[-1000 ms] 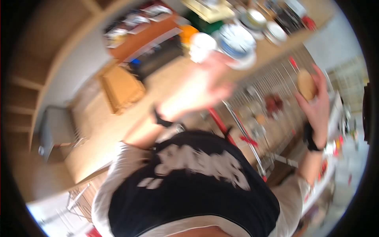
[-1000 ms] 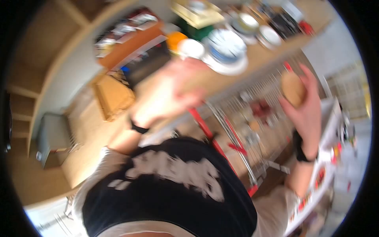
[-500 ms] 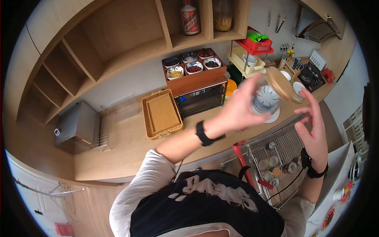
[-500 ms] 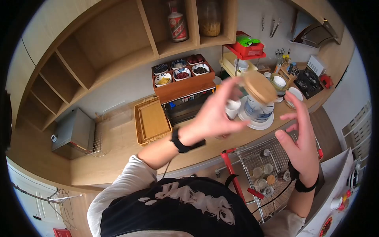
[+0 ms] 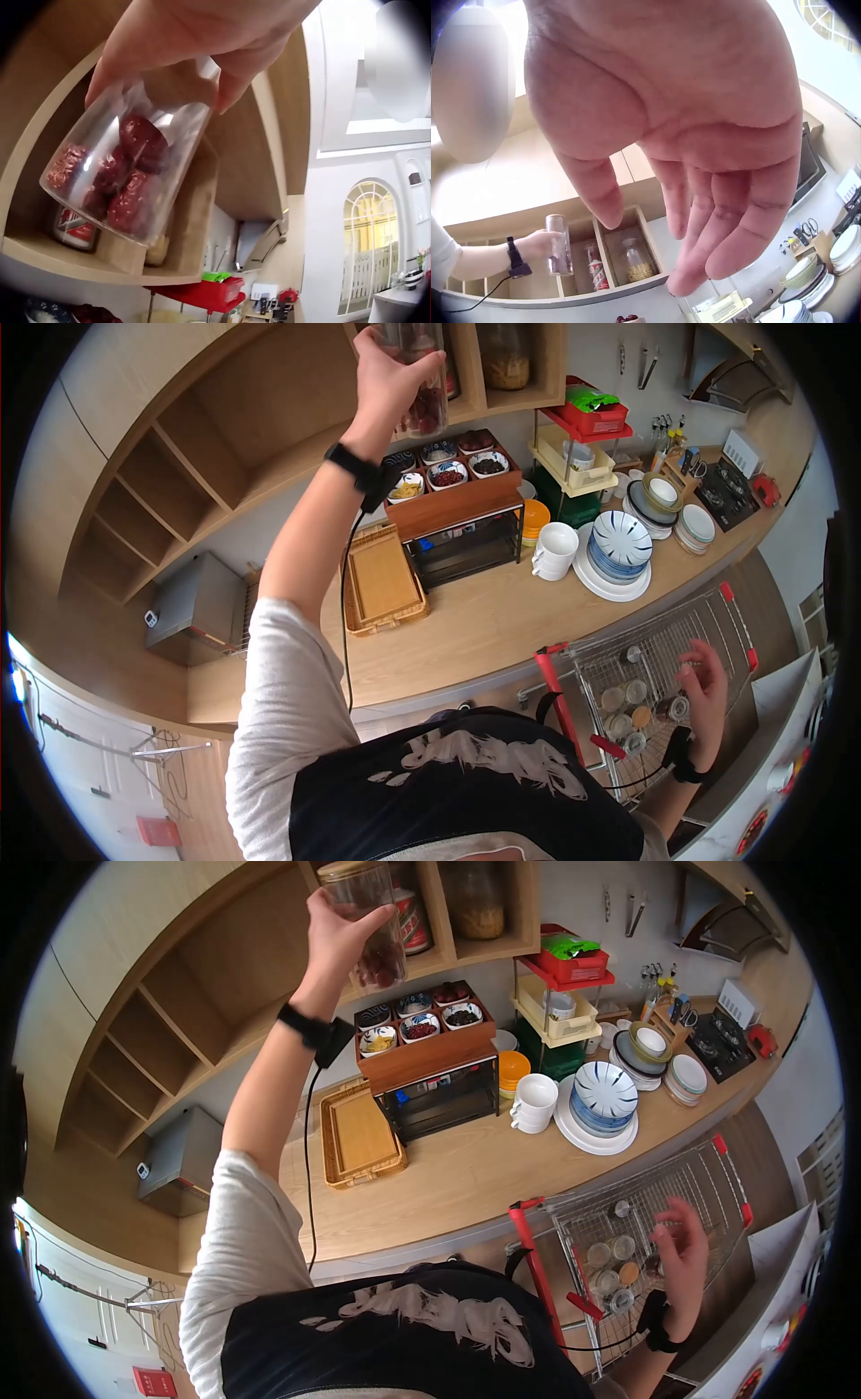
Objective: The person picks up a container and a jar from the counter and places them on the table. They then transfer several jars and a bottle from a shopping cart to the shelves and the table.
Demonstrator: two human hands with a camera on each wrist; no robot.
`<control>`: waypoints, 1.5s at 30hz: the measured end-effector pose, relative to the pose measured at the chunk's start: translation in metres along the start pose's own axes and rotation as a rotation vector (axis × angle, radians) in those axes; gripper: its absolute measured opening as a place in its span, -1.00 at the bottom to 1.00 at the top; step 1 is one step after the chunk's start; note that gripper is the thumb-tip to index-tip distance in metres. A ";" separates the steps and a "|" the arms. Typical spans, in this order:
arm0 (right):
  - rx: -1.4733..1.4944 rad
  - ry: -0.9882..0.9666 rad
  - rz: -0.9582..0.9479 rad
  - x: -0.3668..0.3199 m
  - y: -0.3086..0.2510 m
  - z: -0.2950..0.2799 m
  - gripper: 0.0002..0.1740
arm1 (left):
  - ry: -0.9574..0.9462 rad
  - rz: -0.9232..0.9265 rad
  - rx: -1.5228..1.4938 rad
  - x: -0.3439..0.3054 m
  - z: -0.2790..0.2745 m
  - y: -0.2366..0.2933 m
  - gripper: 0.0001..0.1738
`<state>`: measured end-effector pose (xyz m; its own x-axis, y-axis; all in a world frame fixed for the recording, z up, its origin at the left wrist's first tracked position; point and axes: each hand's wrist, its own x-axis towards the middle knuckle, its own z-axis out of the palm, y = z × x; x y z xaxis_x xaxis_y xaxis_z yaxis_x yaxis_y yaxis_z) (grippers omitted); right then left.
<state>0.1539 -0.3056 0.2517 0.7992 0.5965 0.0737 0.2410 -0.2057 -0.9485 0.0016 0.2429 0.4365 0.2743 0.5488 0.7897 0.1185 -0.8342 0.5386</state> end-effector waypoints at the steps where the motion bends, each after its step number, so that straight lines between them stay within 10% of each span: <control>1: -0.017 -0.032 -0.030 0.002 0.005 0.002 -0.51 | 0.002 0.004 0.000 0.010 0.011 -0.009 0.18; 19: -0.008 -0.127 -0.029 0.008 0.053 0.006 -0.76 | 0.201 -0.106 0.414 0.042 0.084 -0.099 0.01; 23: -0.016 -0.131 0.006 0.010 0.057 0.011 -0.78 | 0.181 -0.127 0.443 0.043 0.081 -0.104 0.24; 28: -0.047 -0.138 -0.004 0.012 0.060 0.017 -0.79 | 0.346 0.243 0.759 0.029 0.076 -0.075 0.19; 30: -0.026 -0.133 0.018 0.010 0.064 0.018 -0.79 | 0.164 0.546 0.932 0.019 0.069 -0.067 -0.13; 33: -0.001 -0.109 0.052 0.007 0.074 0.017 -0.78 | -0.280 0.503 1.057 0.005 0.072 -0.081 -0.58; 45: 0.015 -0.090 0.124 -0.002 0.108 0.011 -0.81 | -0.416 0.175 1.091 0.003 0.082 -0.110 -0.53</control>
<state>0.1723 -0.3203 0.1455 0.7699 0.6341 -0.0715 0.1345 -0.2708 -0.9532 0.0682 0.3324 0.3555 0.6338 0.5310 0.5624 0.7460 -0.6117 -0.2631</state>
